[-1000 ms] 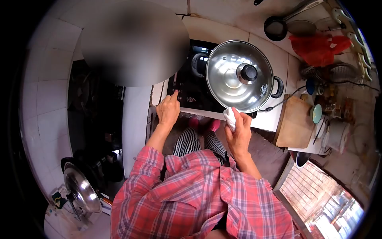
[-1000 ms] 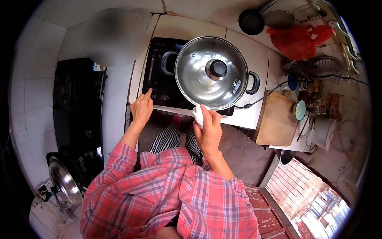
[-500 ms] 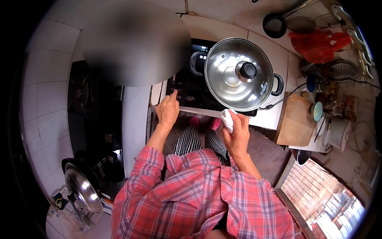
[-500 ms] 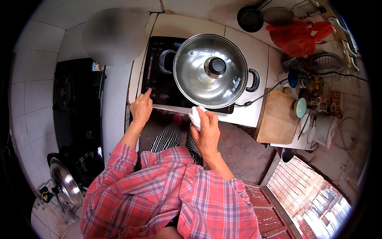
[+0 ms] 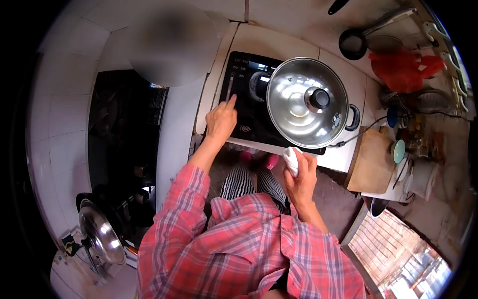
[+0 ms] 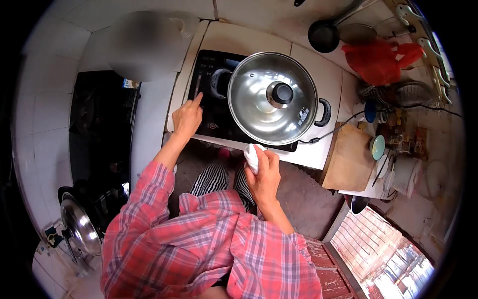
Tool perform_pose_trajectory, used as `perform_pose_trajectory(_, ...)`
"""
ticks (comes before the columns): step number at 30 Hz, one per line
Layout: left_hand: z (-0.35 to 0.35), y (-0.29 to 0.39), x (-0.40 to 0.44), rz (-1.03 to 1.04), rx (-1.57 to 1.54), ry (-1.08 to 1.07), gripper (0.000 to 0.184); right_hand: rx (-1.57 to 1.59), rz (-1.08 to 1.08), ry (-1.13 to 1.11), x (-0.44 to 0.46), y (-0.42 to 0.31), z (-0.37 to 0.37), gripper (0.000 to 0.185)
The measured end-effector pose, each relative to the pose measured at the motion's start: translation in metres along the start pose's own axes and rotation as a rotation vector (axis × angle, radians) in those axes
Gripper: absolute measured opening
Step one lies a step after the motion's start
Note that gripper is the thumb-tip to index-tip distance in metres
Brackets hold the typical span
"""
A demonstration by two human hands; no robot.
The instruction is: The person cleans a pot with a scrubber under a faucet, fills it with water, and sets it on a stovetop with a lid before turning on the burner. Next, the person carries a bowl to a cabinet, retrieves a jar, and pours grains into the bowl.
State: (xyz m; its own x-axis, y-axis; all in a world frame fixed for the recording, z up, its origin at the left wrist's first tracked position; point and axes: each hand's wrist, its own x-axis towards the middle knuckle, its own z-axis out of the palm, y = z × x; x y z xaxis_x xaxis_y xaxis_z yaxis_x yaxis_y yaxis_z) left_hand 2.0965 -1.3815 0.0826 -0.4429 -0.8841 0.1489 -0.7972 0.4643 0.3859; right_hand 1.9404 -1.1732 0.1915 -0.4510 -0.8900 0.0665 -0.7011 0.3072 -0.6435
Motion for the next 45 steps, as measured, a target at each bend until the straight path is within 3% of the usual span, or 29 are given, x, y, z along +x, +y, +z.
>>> perform_pose_trajectory(12,0.039,-0.015,0.073,0.031,0.207,-0.203,0.045,-0.012,0.066,0.041,-0.006,0.0,-0.006,0.053)
perform_pose_trajectory(17,0.008,-0.007,0.08,0.002,0.068,-0.162,0.038,0.031,0.071,0.047,-0.003,-0.001,-0.007,0.053)
perform_pose_trajectory(19,-0.008,0.005,0.07,-0.208,-0.176,0.011,0.033,0.021,0.077,0.064,-0.003,-0.003,-0.009,0.052)
perform_pose_trajectory(20,-0.016,0.009,0.064,-0.333,-0.278,-0.055,0.027,0.038,0.071,0.064,-0.002,-0.002,-0.008,0.052)
perform_pose_trajectory(23,-0.016,0.013,0.023,-0.372,-0.428,0.026,0.022,0.05,0.055,0.088,-0.002,-0.001,-0.01,0.051)
perform_pose_trajectory(27,-0.032,0.046,-0.043,-0.242,-0.652,-0.116,0.036,0.153,0.006,0.122,-0.006,0.003,-0.01,0.045)
perform_pose_trajectory(29,-0.036,0.06,-0.068,-0.343,-0.811,-0.442,0.04,0.254,0.084,0.133,-0.009,0.004,-0.007,0.037)
perform_pose_trajectory(31,-0.033,0.079,-0.081,-0.43,-1.095,-0.519,0.045,0.303,0.128,0.133,-0.011,0.003,-0.009,0.032)
perform_pose_trajectory(32,-0.037,0.092,-0.081,-0.418,-1.095,-0.523,0.045,0.305,0.134,0.142,-0.013,0.006,-0.009,0.031)
perform_pose_trajectory(34,-0.051,0.114,-0.077,-0.594,-1.495,-0.577,0.046,0.311,0.137,0.162,-0.019,0.01,-0.008,0.03)
perform_pose_trajectory(37,-0.04,0.112,-0.066,-0.578,-1.377,-0.455,0.043,0.395,0.225,0.188,-0.028,0.018,-0.016,0.03)
perform_pose_trajectory(39,-0.035,0.105,-0.045,-0.6,-1.238,-0.166,0.029,0.427,0.323,0.225,-0.034,0.03,-0.023,0.03)
perform_pose_trajectory(42,-0.018,0.071,0.004,-0.582,-1.039,0.128,0.044,0.418,0.389,0.263,-0.045,0.057,-0.036,0.034)
perform_pose_trajectory(44,-0.02,0.057,0.032,-0.593,-1.153,0.017,0.055,0.359,0.392,0.289,-0.053,0.085,-0.041,0.035)
perform_pose_trajectory(45,-0.015,0.049,0.045,-0.63,-1.195,-0.062,0.05,0.388,0.485,0.269,-0.054,0.082,-0.053,0.035)
